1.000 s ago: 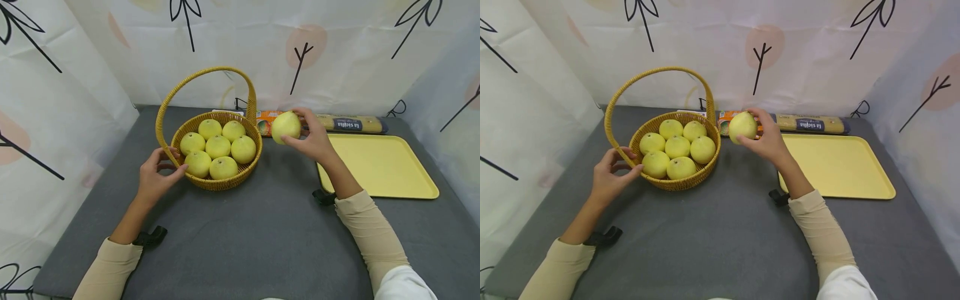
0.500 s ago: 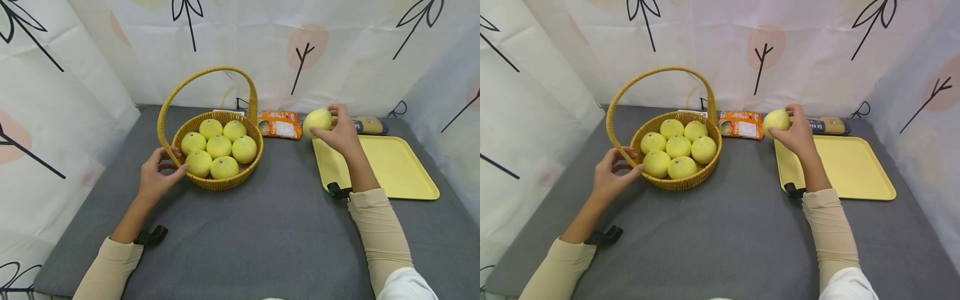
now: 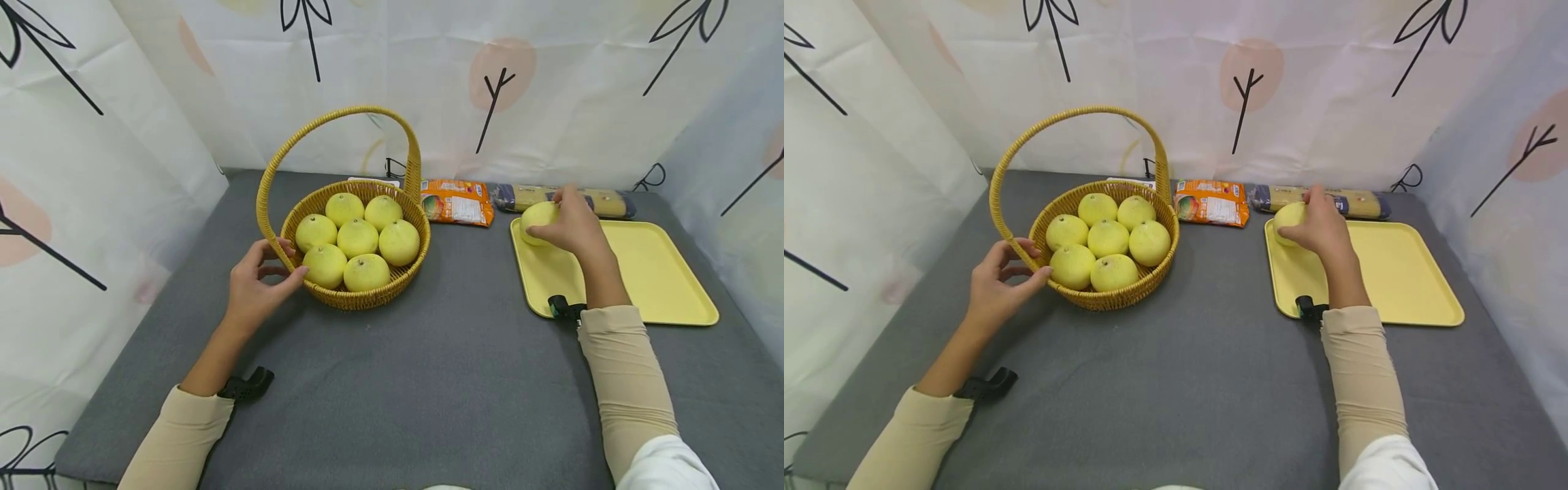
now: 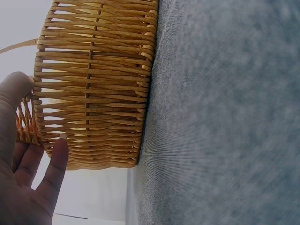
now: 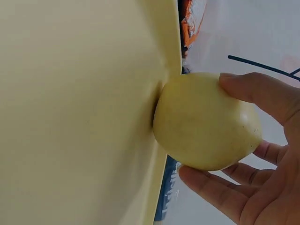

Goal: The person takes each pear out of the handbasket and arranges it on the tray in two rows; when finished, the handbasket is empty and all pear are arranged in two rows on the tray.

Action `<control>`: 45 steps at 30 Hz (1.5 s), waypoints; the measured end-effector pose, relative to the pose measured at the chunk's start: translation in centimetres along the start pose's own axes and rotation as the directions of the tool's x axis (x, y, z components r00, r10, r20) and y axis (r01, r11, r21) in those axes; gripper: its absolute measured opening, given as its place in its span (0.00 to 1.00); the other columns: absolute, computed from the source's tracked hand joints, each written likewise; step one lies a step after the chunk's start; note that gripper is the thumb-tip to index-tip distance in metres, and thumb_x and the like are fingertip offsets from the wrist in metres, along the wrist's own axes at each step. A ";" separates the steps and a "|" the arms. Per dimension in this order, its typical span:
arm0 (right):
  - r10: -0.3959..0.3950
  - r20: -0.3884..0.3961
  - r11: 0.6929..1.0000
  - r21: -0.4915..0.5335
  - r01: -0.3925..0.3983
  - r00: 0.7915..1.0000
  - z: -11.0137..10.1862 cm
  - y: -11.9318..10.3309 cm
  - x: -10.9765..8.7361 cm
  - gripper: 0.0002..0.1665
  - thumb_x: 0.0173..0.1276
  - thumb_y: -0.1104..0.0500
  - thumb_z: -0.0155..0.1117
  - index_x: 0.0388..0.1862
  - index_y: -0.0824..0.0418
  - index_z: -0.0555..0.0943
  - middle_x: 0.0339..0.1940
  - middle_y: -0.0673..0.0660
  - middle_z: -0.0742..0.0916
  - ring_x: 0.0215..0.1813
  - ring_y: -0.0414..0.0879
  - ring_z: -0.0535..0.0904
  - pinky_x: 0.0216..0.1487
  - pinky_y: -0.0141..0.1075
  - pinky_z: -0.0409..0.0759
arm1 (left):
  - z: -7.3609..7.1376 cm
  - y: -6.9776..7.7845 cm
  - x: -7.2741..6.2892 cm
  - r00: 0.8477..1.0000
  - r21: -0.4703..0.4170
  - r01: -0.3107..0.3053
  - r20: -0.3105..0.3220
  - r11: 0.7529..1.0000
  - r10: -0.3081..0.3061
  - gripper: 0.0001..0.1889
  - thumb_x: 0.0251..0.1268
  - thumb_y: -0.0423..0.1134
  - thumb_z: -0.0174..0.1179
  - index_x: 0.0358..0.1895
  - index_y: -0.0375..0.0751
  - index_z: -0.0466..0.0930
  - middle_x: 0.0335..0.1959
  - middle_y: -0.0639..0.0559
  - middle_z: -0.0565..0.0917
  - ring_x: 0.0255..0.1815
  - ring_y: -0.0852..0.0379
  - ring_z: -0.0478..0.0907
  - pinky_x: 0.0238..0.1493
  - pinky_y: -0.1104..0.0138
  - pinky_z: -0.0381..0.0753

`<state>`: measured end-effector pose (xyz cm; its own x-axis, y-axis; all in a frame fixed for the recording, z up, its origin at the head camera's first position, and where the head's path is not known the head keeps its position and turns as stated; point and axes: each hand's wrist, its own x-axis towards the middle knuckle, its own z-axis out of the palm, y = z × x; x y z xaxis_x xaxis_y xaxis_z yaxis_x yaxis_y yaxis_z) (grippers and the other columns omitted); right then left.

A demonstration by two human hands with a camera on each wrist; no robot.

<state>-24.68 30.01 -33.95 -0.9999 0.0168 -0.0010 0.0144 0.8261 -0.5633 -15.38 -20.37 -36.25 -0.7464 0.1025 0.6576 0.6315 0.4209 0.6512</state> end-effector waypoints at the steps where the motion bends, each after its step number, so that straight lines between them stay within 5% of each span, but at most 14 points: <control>1: -0.004 0.000 1.000 -0.002 0.004 1.000 0.1 0.1 0.1 0.50 0.62 0.49 0.74 0.67 0.76 0.56 0.60 0.77 0.67 0.54 0.70 0.67 0.50 0.65 0.69 | 0.0 0.0 0.0 1.000 -0.001 -0.003 -0.001 1.000 0.003 0.22 0.47 0.16 0.70 0.48 0.19 0.75 0.42 0.32 0.81 0.40 0.41 0.79 0.36 0.67 0.85; 5: -0.012 -0.029 1.000 0.020 0.013 1.000 0.5 0.1 0.2 0.50 0.61 0.48 0.75 0.65 0.75 0.57 0.58 0.76 0.68 0.52 0.68 0.67 0.49 0.63 0.68 | 0.1 -0.2 0.0 1.000 -0.006 -0.009 -0.005 1.000 0.009 0.22 0.46 0.15 0.70 0.48 0.19 0.75 0.42 0.32 0.81 0.39 0.38 0.79 0.36 0.69 0.84; 11: -0.045 -0.053 0.999 -0.005 0.045 0.998 1.1 -0.2 0.4 0.38 0.62 0.52 0.74 0.50 0.73 0.60 0.42 0.67 0.67 0.42 0.61 0.62 0.40 0.53 0.64 | 0.0 -0.3 0.0 1.000 -0.007 -0.014 -0.002 1.000 0.014 0.22 0.47 0.16 0.70 0.48 0.18 0.75 0.42 0.31 0.81 0.40 0.40 0.79 0.36 0.69 0.84; 18: -0.050 0.013 0.996 -0.068 0.050 0.999 0.0 -0.3 0.0 0.30 0.66 0.47 0.72 0.37 0.68 0.65 0.35 0.63 0.69 0.34 0.57 0.65 0.33 0.48 0.64 | 0.0 -0.3 0.0 1.000 -0.005 -0.018 0.001 1.000 0.018 0.21 0.49 0.17 0.70 0.48 0.18 0.75 0.42 0.31 0.81 0.40 0.43 0.79 0.36 0.68 0.85; 21: -0.049 0.031 0.995 -0.085 0.051 0.998 -0.5 -0.2 -0.4 0.29 0.65 0.46 0.72 0.34 0.67 0.67 0.32 0.62 0.71 0.31 0.56 0.66 0.31 0.46 0.64 | 0.1 -1.4 -0.1 1.000 -0.010 -0.026 -0.015 1.000 0.026 0.22 0.47 0.17 0.71 0.49 0.19 0.76 0.42 0.34 0.82 0.41 0.50 0.80 0.36 0.72 0.84; 38: -0.068 0.007 0.995 -0.068 0.068 0.998 -0.1 -0.2 -0.2 0.22 0.68 0.53 0.70 0.37 0.69 0.72 0.40 0.67 0.75 0.41 0.62 0.69 0.38 0.53 0.70 | 0.0 -0.4 0.0 1.000 0.000 -0.012 -0.004 1.000 0.012 0.22 0.47 0.16 0.70 0.49 0.19 0.75 0.41 0.32 0.81 0.40 0.42 0.79 0.36 0.72 0.84; 45: -0.119 -0.125 0.988 -0.110 0.106 0.985 0.5 -2.0 -0.5 0.21 0.68 0.54 0.68 0.41 0.70 0.73 0.58 0.73 0.70 0.56 0.69 0.66 0.51 0.64 0.67 | 0.1 -0.4 0.1 1.000 0.000 -0.011 -0.001 1.000 0.011 0.22 0.47 0.16 0.70 0.48 0.19 0.75 0.41 0.31 0.81 0.40 0.38 0.79 0.36 0.71 0.84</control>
<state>-24.23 28.11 -33.23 -0.9854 -0.0115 0.1699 -0.0907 0.8800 -0.4663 -15.75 -20.48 -36.51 -0.7391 0.1058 0.6652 0.6396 0.4198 0.6439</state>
